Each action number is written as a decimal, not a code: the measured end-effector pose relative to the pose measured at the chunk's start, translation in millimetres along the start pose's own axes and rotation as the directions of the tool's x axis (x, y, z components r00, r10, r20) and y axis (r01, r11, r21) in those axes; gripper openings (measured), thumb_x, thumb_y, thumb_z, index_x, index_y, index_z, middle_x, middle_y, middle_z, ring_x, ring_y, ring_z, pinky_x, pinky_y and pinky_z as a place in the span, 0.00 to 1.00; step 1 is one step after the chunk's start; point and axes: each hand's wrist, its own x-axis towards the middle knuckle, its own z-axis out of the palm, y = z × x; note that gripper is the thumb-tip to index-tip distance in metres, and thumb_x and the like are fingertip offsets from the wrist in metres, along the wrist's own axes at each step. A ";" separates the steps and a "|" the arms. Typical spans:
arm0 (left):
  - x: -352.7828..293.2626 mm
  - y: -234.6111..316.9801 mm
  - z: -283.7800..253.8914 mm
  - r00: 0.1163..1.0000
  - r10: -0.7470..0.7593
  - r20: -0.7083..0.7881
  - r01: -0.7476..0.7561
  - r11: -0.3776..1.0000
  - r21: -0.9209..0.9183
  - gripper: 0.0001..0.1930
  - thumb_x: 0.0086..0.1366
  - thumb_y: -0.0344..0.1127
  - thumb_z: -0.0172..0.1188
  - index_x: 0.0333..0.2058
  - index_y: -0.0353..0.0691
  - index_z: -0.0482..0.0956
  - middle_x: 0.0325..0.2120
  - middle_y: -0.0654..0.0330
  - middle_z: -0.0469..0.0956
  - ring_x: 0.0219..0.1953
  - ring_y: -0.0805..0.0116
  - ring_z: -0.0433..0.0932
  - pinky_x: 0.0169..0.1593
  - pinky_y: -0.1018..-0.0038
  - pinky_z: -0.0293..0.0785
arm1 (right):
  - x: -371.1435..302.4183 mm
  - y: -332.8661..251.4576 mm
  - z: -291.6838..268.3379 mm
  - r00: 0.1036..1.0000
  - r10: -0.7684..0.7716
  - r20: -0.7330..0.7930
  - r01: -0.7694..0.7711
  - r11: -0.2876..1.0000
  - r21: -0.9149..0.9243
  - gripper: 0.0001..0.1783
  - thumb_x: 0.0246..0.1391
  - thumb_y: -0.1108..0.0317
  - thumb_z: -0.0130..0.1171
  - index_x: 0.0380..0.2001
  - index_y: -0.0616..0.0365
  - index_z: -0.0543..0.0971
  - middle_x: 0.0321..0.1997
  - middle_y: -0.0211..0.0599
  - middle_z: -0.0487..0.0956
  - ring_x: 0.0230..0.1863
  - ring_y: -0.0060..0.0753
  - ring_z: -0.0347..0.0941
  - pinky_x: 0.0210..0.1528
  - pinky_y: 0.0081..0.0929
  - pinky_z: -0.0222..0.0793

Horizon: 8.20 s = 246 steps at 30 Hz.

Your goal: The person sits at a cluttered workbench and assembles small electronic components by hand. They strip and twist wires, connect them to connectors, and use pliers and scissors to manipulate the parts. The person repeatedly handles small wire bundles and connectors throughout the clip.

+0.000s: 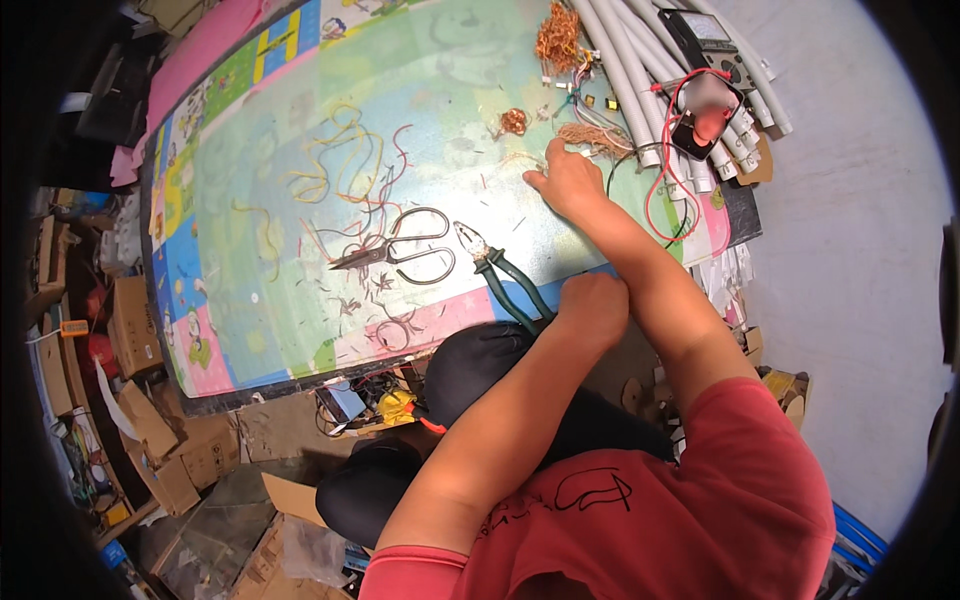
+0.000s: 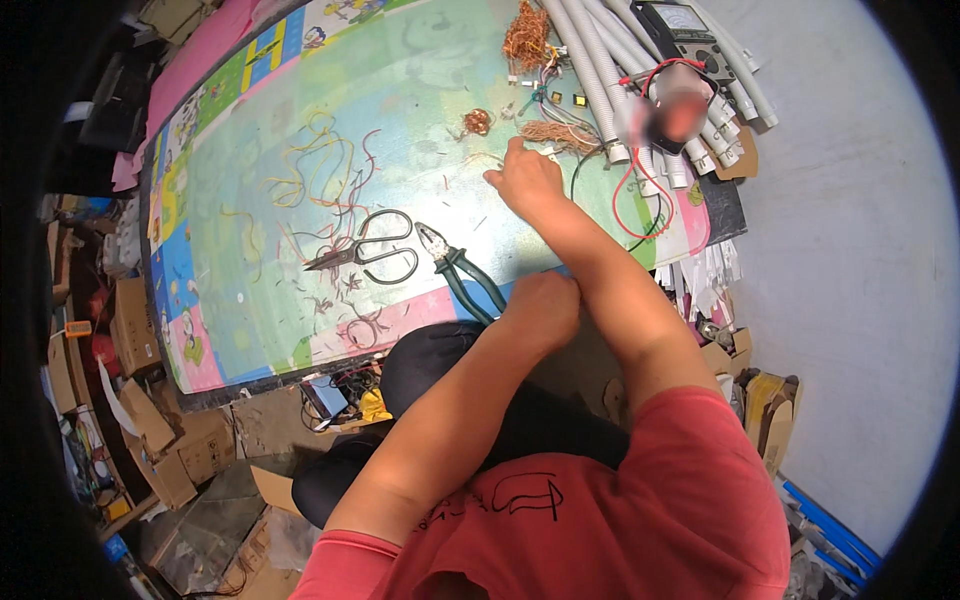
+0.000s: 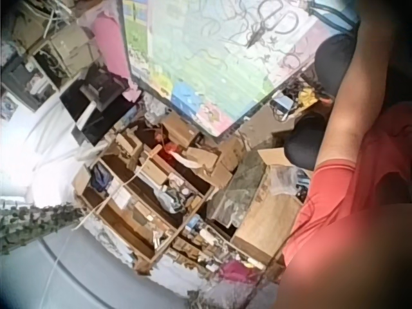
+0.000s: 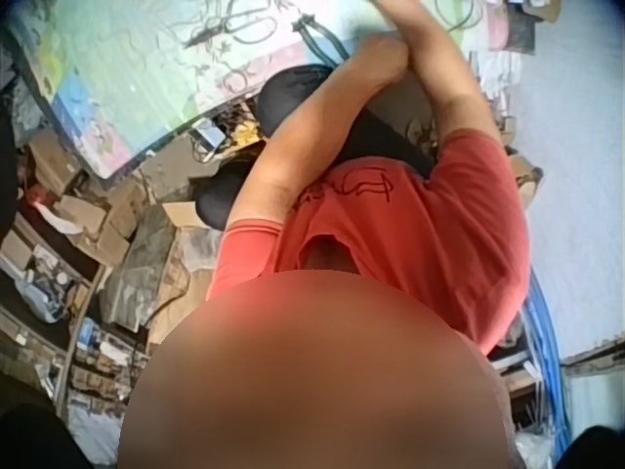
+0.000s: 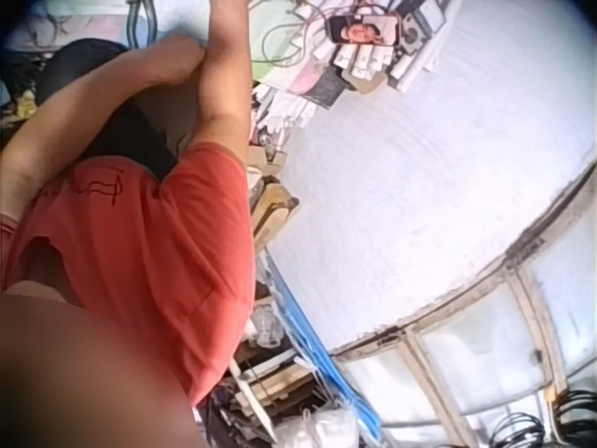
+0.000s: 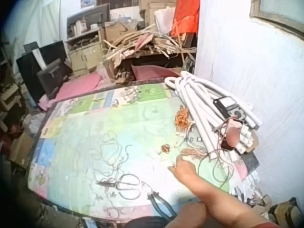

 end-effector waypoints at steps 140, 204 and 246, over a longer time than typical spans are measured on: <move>8.0 -11.1 -59.1 0.964 -0.228 -0.135 -0.064 0.292 -0.954 0.17 0.68 0.46 0.42 0.25 0.42 0.68 0.15 0.67 0.65 0.15 0.79 0.58 0.20 0.79 0.51 | -110.9 37.1 -81.4 0.586 -0.554 -0.591 0.633 0.768 -0.092 0.06 0.44 0.75 0.59 0.29 0.55 0.79 0.27 0.33 0.75 0.29 0.38 0.73 0.33 0.32 0.69; 16.7 -32.1 -59.4 0.580 -0.780 -0.236 -0.436 -0.053 -0.898 0.11 0.66 0.32 0.44 0.41 0.31 0.70 0.28 0.55 0.77 0.20 0.75 0.72 0.24 0.79 0.65 | 76.3 -16.3 37.6 0.747 -0.381 -0.545 0.397 0.913 -0.094 0.04 0.45 0.71 0.56 0.22 0.55 0.80 0.28 0.41 0.73 0.31 0.46 0.74 0.33 0.41 0.72; 20.4 -27.9 -65.9 0.594 -0.782 -0.187 -0.392 -0.078 -0.916 0.09 0.66 0.32 0.45 0.37 0.35 0.72 0.24 0.59 0.77 0.18 0.76 0.68 0.22 0.78 0.63 | 92.5 -24.3 -17.6 0.974 -0.170 -0.148 0.161 0.985 -0.068 0.15 0.46 0.57 0.65 0.34 0.56 0.83 0.43 0.43 0.76 0.42 0.46 0.76 0.42 0.40 0.72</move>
